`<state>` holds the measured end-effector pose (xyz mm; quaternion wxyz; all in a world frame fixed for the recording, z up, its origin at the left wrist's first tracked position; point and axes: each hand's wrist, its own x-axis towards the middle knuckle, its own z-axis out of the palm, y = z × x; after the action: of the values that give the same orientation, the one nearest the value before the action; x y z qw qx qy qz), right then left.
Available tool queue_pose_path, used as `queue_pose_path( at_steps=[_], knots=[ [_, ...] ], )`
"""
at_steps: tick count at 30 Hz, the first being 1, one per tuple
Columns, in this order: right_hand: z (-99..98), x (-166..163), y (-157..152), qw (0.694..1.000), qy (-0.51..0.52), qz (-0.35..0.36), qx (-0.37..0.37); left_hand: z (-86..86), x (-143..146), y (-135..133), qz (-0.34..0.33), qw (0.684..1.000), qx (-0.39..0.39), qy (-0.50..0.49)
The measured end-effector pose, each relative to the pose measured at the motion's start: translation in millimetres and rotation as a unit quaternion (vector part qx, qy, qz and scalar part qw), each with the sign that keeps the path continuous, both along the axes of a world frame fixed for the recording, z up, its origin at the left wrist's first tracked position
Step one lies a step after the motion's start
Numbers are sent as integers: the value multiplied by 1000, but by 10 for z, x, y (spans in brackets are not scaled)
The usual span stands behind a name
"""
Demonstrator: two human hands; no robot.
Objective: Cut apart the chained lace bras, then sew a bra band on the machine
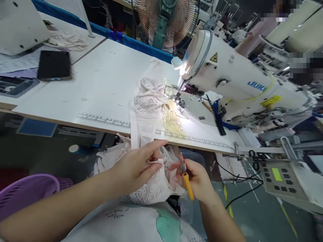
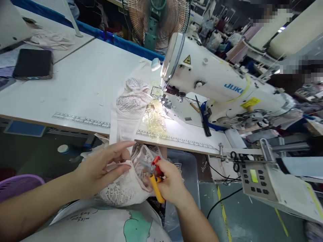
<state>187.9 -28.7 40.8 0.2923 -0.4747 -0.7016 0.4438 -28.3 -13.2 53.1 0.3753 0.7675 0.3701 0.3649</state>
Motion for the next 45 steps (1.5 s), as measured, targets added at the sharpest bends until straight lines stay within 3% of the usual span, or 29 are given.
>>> queue_pose_path(
  at_steps=[4, 8, 10, 13, 16, 18, 23, 28, 31, 45],
  knots=[
    [6, -103, 86, 986, 159, -52, -8, -28, 197, 12, 4, 995, 79, 62],
    [22, -193, 156, 975, 209, -78, -16, -26, 284, 24, 15, 993, 102, 62],
    [37, -220, 176, 972, 220, -84, -15, -17, 294, 32, 24, 997, 52, 42],
    [57, -252, 198, 970, 233, -72, 10, 23, 277, 60, 24, 996, -90, -1],
    [57, -285, 214, 966, 249, -59, 47, 78, 254, 101, -15, 973, -231, -20],
    [46, -299, 224, 964, 255, -53, 55, 102, 251, 127, -45, 959, -278, -31],
    [43, -204, 282, 983, 184, -20, 14, 104, 255, 169, -16, 950, -306, -55],
    [29, 6, 317, 986, 11, 166, -18, 81, 179, 213, -11, 935, -346, -73],
    [-41, 58, 261, 973, -59, 222, -32, 67, 141, 241, 4, 924, -377, -72],
    [-137, 36, 108, 978, -141, 150, -17, -13, 91, 289, 12, 914, -402, -56]
  ],
)
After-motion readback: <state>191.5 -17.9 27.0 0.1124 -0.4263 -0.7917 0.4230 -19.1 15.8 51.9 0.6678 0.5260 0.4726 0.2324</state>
